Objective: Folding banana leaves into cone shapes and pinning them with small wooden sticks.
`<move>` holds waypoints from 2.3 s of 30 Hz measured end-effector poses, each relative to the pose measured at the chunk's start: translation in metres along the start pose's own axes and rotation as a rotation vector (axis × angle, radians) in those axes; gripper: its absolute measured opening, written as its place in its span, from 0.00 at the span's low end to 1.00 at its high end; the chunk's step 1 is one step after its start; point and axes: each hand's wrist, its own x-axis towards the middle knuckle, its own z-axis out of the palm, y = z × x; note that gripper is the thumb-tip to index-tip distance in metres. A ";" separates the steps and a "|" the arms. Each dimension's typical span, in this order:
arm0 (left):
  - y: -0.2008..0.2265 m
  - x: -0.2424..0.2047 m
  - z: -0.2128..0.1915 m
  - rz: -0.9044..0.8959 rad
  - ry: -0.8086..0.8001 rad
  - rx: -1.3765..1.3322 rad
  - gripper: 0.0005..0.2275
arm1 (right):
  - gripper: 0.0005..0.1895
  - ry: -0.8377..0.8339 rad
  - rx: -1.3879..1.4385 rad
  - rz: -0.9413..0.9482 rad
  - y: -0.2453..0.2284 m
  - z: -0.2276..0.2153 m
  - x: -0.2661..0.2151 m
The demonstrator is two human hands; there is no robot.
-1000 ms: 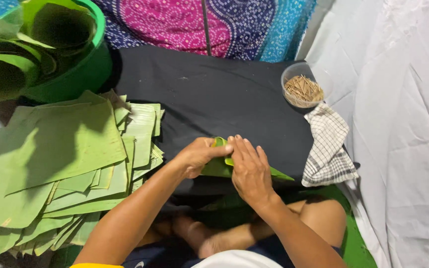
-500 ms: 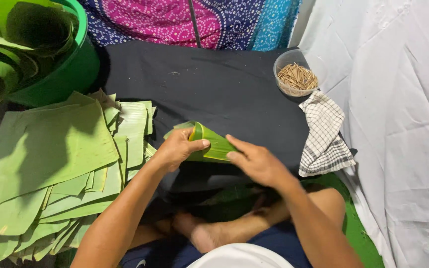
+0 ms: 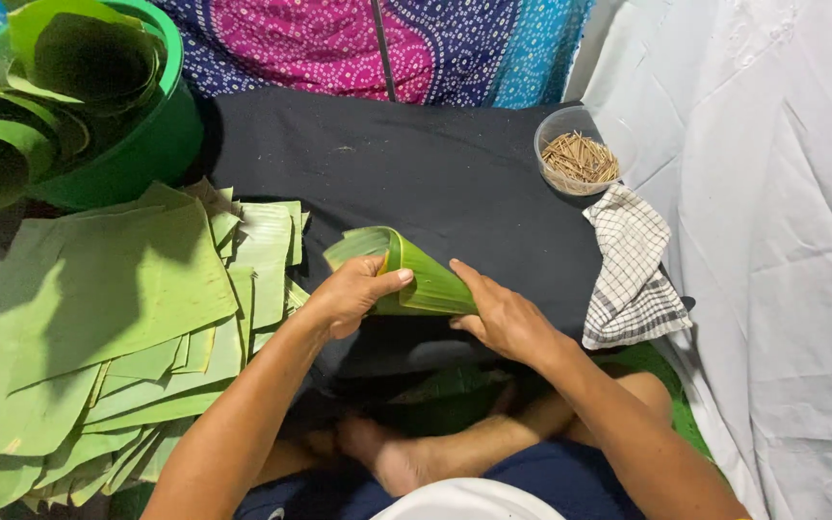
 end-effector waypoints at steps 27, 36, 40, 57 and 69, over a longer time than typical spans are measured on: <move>0.019 0.002 -0.018 -0.149 0.048 0.019 0.11 | 0.44 0.101 -0.534 -0.094 -0.038 0.005 0.010; 0.013 0.023 0.019 0.094 0.250 0.245 0.15 | 0.42 0.162 -0.412 -0.073 -0.009 -0.017 0.011; 0.009 0.040 0.034 0.187 0.270 0.186 0.14 | 0.41 0.306 -0.366 -0.052 0.013 -0.037 0.000; 0.025 0.134 0.098 0.294 0.221 0.134 0.12 | 0.07 0.437 -0.372 0.304 0.212 -0.143 0.075; 0.020 0.156 0.102 0.092 0.245 0.095 0.12 | 0.17 -0.243 -0.616 0.694 0.228 -0.132 0.125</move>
